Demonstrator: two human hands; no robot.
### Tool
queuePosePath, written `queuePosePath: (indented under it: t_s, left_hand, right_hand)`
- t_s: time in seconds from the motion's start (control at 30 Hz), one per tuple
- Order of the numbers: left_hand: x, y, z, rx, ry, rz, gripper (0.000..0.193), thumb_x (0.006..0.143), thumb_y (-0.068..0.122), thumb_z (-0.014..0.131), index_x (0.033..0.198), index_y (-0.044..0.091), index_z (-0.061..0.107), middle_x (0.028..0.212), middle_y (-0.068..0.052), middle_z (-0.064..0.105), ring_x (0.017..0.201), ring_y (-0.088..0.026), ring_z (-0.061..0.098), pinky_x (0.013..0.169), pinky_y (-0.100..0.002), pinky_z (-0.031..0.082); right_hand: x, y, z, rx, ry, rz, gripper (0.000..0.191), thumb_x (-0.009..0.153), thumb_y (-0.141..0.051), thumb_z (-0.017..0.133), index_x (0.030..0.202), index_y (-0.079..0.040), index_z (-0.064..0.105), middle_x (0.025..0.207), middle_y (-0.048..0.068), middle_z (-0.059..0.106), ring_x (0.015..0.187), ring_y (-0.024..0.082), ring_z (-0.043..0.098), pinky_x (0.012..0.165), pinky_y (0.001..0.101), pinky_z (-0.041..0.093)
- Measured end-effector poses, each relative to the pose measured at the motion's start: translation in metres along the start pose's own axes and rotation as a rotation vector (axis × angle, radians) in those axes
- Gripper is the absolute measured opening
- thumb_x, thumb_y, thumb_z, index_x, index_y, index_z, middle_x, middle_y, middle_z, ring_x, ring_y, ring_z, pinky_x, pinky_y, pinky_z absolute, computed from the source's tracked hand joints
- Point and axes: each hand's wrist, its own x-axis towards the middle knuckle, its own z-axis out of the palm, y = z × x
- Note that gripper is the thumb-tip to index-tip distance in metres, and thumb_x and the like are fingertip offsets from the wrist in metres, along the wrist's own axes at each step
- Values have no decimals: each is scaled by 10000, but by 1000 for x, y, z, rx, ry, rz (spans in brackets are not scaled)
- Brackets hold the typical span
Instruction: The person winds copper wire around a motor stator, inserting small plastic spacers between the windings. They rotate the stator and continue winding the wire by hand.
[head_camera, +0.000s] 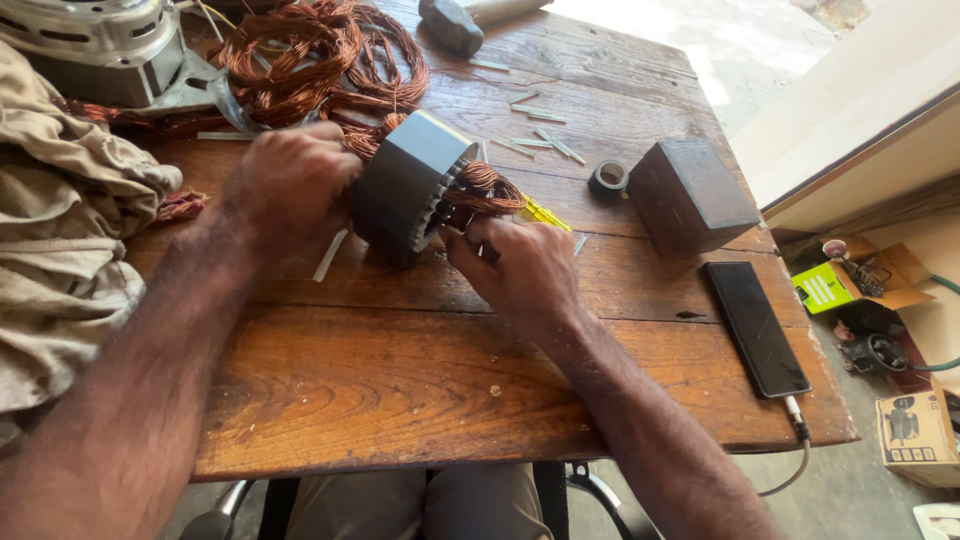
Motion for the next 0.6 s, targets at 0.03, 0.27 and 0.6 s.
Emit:
queuePosePath:
  t_s: [0.03, 0.27, 0.6]
  left_hand:
    - [1, 0, 0, 17, 39, 24, 319, 1015, 173, 731, 708, 98, 698, 712, -73, 711, 684, -187, 683, 616, -344, 634]
    - [-1, -1, -2, 58, 66, 43, 419, 1030, 208, 654, 623, 107, 645, 598, -60, 655, 675, -182, 673, 595, -332, 634]
    - [-7, 9, 3, 7, 11, 5, 168, 812, 170, 760, 742, 63, 652, 668, -108, 670, 652, -243, 663, 631, -430, 609]
  right_hand:
    - [-2, 2, 0, -6, 9, -15, 285, 941, -377, 735, 837, -112, 756, 632, 51, 710, 534, 175, 702, 520, 378, 545]
    - [-5, 15, 3, -75, 5, -125, 201, 923, -335, 759, 854, -146, 748, 628, 5, 697, 513, 114, 660, 494, 363, 520]
    - [-8, 18, 17, -85, 77, -264, 183, 1001, -290, 704, 1053, -115, 703, 671, 43, 691, 555, 172, 660, 525, 381, 532]
